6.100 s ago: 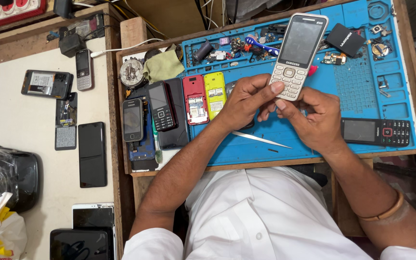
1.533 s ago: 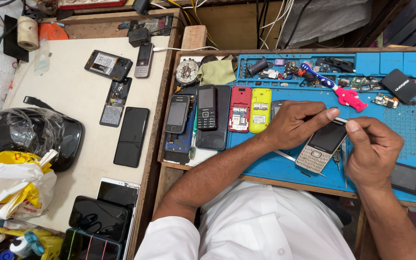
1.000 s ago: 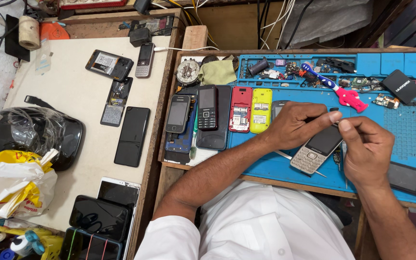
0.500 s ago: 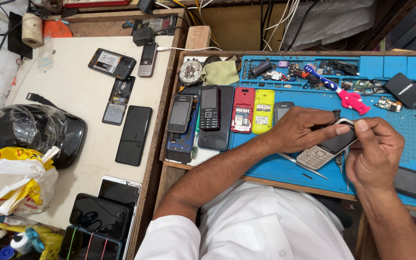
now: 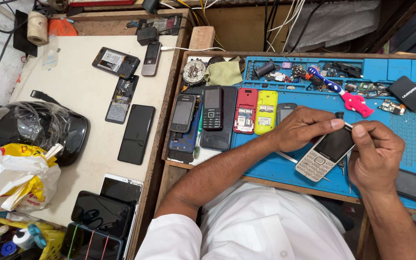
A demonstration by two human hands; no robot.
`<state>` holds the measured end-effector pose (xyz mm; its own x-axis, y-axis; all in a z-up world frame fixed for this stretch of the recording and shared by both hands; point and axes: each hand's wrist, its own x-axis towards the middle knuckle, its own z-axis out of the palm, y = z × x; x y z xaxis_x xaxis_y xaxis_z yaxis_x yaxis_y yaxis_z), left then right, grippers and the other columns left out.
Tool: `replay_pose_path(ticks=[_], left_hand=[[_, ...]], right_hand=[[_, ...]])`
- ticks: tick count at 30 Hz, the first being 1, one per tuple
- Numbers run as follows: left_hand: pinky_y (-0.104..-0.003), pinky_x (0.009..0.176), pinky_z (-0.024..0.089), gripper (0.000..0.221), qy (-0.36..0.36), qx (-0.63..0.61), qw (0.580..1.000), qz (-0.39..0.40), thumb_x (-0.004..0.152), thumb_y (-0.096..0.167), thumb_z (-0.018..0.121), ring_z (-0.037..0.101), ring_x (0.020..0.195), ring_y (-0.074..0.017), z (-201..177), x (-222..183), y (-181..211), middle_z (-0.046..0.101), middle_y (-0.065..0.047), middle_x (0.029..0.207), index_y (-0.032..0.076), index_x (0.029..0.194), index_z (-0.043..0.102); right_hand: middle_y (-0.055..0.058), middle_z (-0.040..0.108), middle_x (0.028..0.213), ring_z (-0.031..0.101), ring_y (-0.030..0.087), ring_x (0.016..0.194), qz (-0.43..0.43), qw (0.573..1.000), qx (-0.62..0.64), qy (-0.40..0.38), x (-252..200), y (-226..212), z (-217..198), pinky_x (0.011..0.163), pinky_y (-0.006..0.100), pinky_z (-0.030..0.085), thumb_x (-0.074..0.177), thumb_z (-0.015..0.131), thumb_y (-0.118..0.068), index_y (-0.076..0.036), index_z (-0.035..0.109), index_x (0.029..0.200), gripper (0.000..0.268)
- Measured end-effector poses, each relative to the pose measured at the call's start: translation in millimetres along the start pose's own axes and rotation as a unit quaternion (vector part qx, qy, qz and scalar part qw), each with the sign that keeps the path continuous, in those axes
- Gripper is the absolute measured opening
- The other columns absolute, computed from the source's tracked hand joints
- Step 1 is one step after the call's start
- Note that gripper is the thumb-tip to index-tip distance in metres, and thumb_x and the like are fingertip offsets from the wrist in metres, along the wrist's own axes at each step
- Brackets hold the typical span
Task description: The person disassembles and reassembles several feature phones on a workbench. They remove back covers and batteries, use a prying tool to separate casing, and handle multiple phones one at a time.
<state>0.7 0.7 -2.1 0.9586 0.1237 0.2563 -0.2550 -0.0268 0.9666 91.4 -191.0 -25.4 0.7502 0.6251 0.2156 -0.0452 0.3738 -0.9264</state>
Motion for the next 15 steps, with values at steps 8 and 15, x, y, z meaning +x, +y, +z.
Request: replay_pose_path(ticks=[8, 15], left_hand=[[-0.027, 0.063, 0.044, 0.042, -0.041, -0.079, 0.996, -0.023, 0.108, 0.041, 0.058, 0.051, 0.072, -0.0051, 1, 4, -14, 0.055, 0.005, 0.070, 0.006, 0.088, 0.070], [-0.029, 0.083, 0.050, 0.030, -0.133, -0.189, 0.973, 0.006, 0.109, 0.033, 0.069, 0.056, 0.091, -0.0079, -1, 4, -21, 0.061, 0.001, 0.097, 0.004, 0.108, 0.065]], right_hand=[[0.003, 0.065, 0.088, 0.058, 0.005, 0.077, -0.007, 1.000, 0.001, 0.007, 1, 1, -2, 0.072, 0.017, 0.047, 0.117, 0.070, -0.012, 0.005, 0.068, 0.106, 0.020], [0.010, 0.062, 0.116, 0.061, 0.016, 0.105, -0.077, 0.996, 0.030, -0.035, 1, 3, 2, 0.097, 0.026, 0.052, 0.118, 0.069, -0.025, 0.002, 0.067, 0.109, 0.028]])
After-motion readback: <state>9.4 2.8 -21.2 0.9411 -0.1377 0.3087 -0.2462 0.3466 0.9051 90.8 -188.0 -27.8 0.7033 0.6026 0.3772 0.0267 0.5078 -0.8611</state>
